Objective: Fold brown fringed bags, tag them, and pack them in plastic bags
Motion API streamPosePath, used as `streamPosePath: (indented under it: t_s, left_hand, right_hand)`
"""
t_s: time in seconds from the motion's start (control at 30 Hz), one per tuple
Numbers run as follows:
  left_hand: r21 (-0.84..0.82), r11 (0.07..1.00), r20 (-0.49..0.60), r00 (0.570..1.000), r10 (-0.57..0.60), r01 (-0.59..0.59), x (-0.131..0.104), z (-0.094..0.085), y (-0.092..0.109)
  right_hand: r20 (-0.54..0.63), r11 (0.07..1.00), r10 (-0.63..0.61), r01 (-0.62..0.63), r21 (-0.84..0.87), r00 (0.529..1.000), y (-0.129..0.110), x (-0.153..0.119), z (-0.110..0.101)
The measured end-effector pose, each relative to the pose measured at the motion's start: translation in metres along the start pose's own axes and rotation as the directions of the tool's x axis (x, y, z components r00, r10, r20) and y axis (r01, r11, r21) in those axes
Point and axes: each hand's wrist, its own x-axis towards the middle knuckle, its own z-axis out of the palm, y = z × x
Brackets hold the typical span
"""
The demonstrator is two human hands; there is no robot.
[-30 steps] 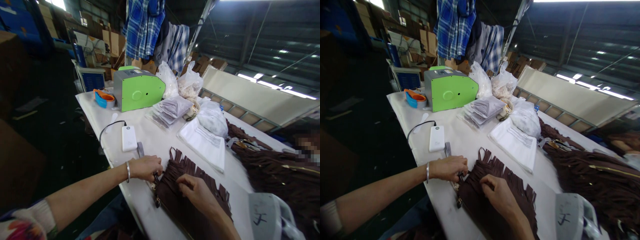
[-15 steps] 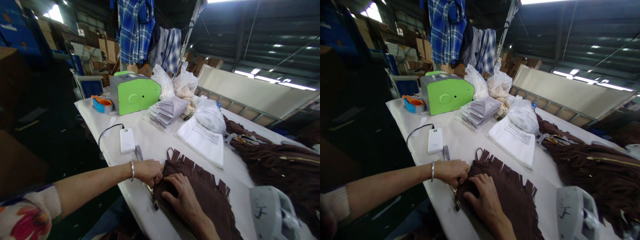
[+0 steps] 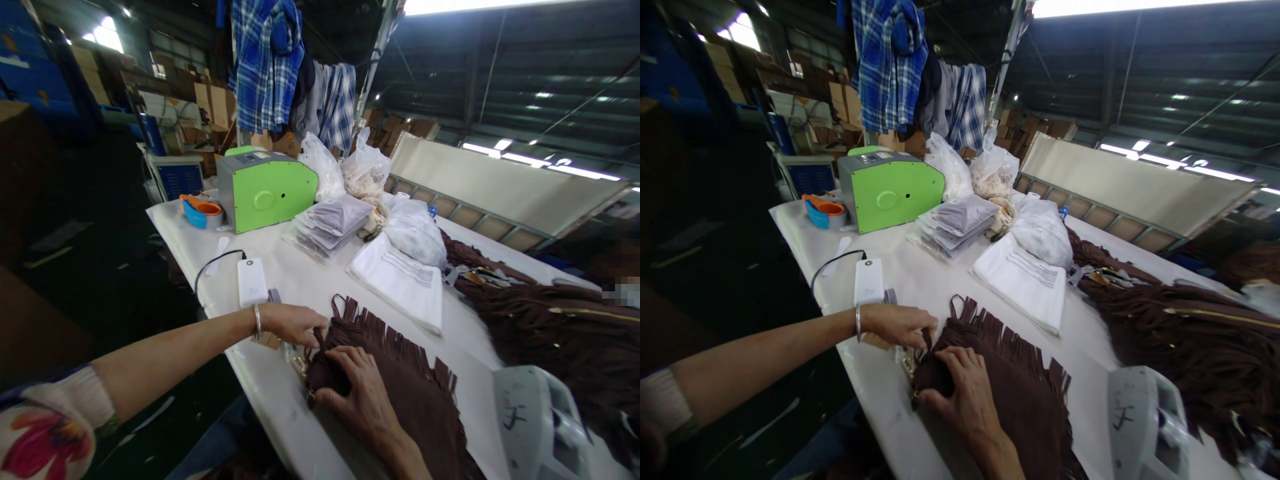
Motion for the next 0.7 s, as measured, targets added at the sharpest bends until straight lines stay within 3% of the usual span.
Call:
streamPosePath:
  t_s: [0.23, 0.3, 0.47, 0.57, 0.7]
  left_hand:
    - [-0.046, 0.996, 0.014, 0.997, -0.079, 0.079, -0.001, -0.011, 0.011]
    - [0.013, 0.994, -0.009, 0.994, -0.113, 0.113, 0.0, -0.007, 0.011]
    - [0.34, 0.913, -0.035, 0.973, -0.227, 0.225, 0.005, 0.014, -0.001]
    - [0.359, 0.902, -0.052, 0.971, -0.235, 0.238, 0.011, 0.024, -0.009]
    - [0.334, 0.922, -0.039, 0.98, -0.195, 0.197, 0.015, 0.025, -0.016]
  right_hand:
    - [-0.041, 0.998, 0.056, -0.055, 0.029, 0.998, -0.008, 0.004, 0.0]
    - [-0.043, 0.998, 0.054, -0.053, 0.02, 0.998, -0.011, 0.007, -0.001]
    - [-0.065, 0.998, 0.058, -0.059, -0.005, 0.996, -0.018, 0.016, 0.003]
    - [-0.085, 0.999, 0.044, -0.043, 0.008, 0.995, -0.021, 0.023, 0.009]
    - [-0.093, 0.999, 0.015, -0.011, 0.049, 0.996, -0.024, 0.025, 0.016]
